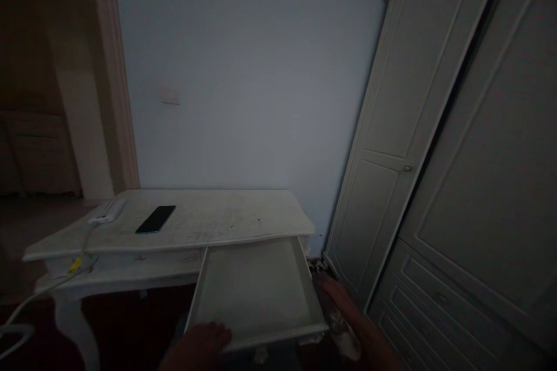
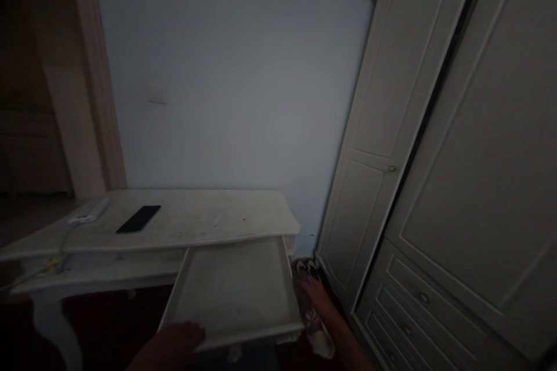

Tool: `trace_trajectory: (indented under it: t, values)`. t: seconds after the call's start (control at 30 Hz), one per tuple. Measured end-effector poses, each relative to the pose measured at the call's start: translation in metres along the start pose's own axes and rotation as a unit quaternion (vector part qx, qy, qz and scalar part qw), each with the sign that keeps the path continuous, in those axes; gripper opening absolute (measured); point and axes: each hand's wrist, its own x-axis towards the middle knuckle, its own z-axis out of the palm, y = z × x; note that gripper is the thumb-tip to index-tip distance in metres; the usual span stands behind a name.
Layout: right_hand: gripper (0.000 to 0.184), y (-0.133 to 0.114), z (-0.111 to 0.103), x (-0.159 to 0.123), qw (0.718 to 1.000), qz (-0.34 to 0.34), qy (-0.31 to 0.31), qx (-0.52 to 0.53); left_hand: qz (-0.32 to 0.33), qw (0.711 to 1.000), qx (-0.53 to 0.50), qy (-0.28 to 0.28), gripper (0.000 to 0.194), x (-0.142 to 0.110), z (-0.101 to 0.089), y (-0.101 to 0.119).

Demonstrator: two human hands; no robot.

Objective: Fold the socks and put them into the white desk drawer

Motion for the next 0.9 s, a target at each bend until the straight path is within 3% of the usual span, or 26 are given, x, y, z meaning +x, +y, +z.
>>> trace_trajectory:
  t: [0.07, 0.13, 0.2, 0.27, 0.33, 0.4, 0.57, 0.7, 0.8, 0.9]
  values:
    - [0.063, -0.004, -0.004, 0.015, 0.998, -0.023, -0.006, -0.063, 0.014, 1.000, -0.006, 0.001, 0.064, 0.001, -0.008, 0.004]
    - [0.063, -0.011, 0.002, 0.024, 0.978, -0.071, 0.002, -0.195, 0.021, 1.000, 0.001, 0.001, 0.073, 0.005, -0.012, 0.007]
    - [0.061, -0.022, 0.015, 0.030, 0.929, -0.120, 0.009, -0.350, 0.012, 1.000, 0.012, -0.001, 0.078, 0.012, -0.011, 0.006]
    - [0.058, -0.035, 0.031, 0.039, 0.861, -0.171, 0.001, -0.480, 0.010, 1.000, 0.010, -0.007, 0.076, 0.018, -0.004, 0.002]
    - [0.052, -0.047, 0.046, 0.051, 0.791, -0.219, -0.026, -0.571, 0.022, 1.000, -0.004, 0.001, 0.068, 0.021, 0.008, -0.006]
    - [0.043, -0.056, 0.062, 0.063, 0.748, -0.247, -0.063, -0.612, 0.033, 0.999, -0.012, 0.034, 0.062, 0.020, 0.020, -0.015]
    - [0.035, -0.057, 0.098, 0.075, 0.723, -0.248, -0.149, -0.627, 0.056, 0.988, -0.010, 0.146, 0.045, 0.014, 0.029, -0.017]
    - [0.029, -0.050, 0.116, 0.063, 0.714, -0.200, -0.201, -0.641, 0.068, 0.987, -0.028, 0.142, 0.030, 0.011, 0.017, -0.006]
    - [0.020, -0.044, 0.119, 0.053, 0.707, -0.146, -0.263, -0.640, 0.050, 0.988, -0.052, 0.134, 0.025, 0.011, 0.012, -0.001]
    - [0.036, -0.040, 0.113, 0.044, 0.704, -0.110, -0.312, -0.629, 0.060, 0.985, -0.081, 0.138, 0.025, 0.012, 0.011, 0.000]
